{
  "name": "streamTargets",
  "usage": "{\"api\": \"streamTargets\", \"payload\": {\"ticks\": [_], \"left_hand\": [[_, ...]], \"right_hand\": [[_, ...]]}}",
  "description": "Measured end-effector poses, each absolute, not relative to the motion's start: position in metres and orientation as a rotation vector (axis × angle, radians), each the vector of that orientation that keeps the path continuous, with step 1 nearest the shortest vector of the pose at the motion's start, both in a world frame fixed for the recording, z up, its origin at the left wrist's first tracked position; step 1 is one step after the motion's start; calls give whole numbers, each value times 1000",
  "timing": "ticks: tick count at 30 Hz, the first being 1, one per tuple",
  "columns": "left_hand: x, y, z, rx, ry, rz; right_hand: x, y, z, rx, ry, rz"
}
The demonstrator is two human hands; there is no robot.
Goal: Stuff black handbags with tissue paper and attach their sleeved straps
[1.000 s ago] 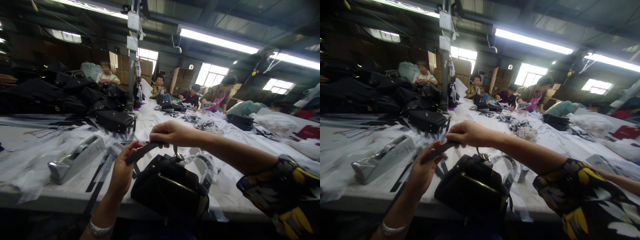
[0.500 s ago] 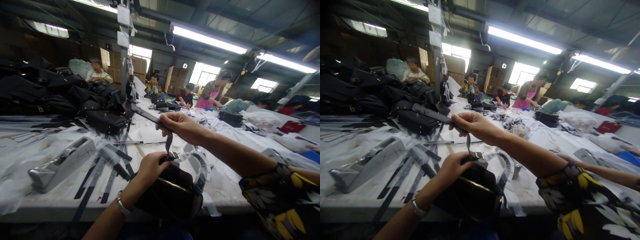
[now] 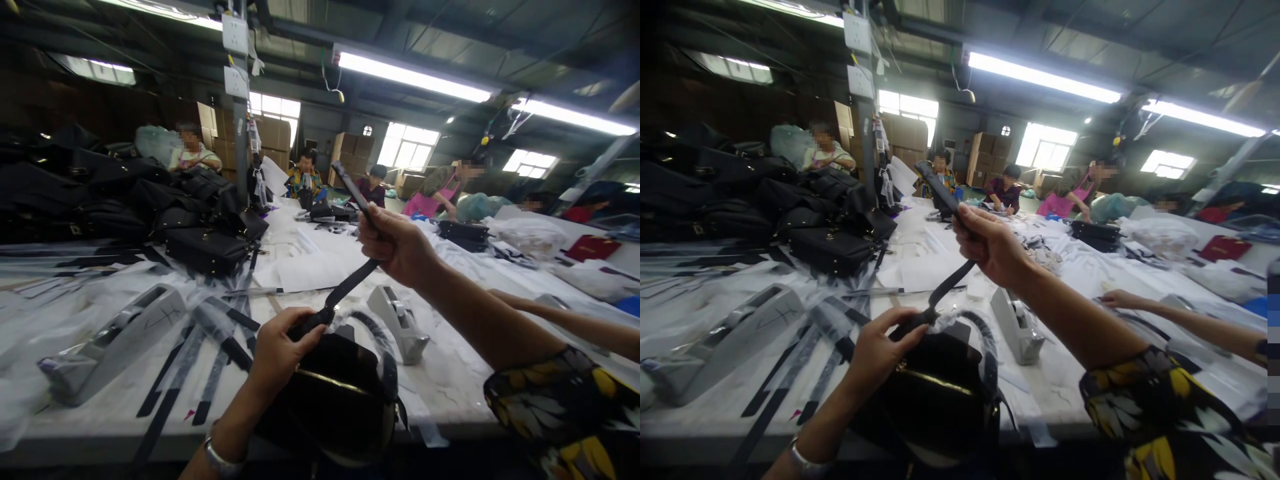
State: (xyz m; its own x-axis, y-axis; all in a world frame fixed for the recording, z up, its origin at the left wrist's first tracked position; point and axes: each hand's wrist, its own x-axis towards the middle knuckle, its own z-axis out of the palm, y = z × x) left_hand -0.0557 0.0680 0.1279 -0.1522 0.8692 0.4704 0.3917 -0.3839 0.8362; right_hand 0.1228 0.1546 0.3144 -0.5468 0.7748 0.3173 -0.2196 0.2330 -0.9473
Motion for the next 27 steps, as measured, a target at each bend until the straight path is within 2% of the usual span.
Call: {"api": "streamTargets", "payload": {"ticks": [3, 8, 15, 21, 27], "left_hand": [[-74, 53, 109, 1583, 1545, 1612], [-80, 43, 85, 1286, 1393, 1554], [-68, 50, 90, 1166, 1379, 1635], [-63, 48, 90, 1171, 1371, 1669], [-63, 46, 88, 1279, 1372, 1681]], "right_hand": [[141, 167, 314, -619, -1613, 1354], [153, 171, 314, -707, -1748, 1281], [130, 147, 306, -1203, -2747, 963], [106, 138, 267, -1241, -2994, 698], [88, 134, 272, -1241, -3152, 564]]}}
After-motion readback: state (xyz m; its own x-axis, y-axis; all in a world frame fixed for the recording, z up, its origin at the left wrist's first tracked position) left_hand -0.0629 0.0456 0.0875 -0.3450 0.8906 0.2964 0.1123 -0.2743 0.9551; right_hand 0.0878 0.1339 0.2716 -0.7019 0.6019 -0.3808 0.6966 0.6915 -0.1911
